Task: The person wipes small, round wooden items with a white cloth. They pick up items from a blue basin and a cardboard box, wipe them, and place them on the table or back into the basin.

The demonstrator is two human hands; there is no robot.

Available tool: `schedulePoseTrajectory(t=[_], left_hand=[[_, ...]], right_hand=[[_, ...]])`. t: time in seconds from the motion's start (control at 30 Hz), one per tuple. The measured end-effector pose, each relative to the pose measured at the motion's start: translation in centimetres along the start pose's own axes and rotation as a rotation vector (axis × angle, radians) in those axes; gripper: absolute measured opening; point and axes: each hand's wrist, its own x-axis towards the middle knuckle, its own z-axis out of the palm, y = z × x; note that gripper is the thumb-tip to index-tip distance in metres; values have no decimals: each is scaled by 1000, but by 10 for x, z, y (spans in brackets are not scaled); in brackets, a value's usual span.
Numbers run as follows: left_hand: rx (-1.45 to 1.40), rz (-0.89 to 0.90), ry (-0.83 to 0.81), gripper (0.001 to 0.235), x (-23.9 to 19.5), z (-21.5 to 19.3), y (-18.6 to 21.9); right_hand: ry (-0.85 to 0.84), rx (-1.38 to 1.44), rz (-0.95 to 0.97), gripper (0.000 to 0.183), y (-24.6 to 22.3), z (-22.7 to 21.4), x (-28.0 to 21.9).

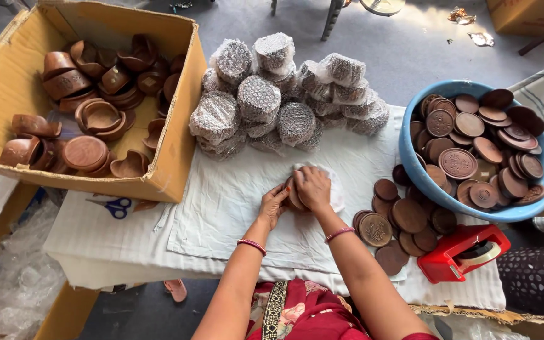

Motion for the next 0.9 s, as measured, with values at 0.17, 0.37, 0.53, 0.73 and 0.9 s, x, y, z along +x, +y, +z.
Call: schedulePoseTrajectory(t=[0.17, 0.37, 0.53, 0.73, 0.9], left_hand=[[3, 2, 48, 76, 0, 4, -2], [42, -13, 91, 81, 11, -11, -12], [-58, -85, 121, 96, 1, -4, 2], [-88, -65, 54, 92, 2, -1, 0], [-6, -11, 52, 73, -4, 8, 5]], right_hand=[[321, 216, 68, 44, 15, 24, -49], [439, -163, -279, 55, -31, 16, -66], [157, -95, -353, 32, -42, 12, -10], [135, -77, -376, 29, 6, 13, 15], [221, 240, -4, 48, 40, 28, -32]])
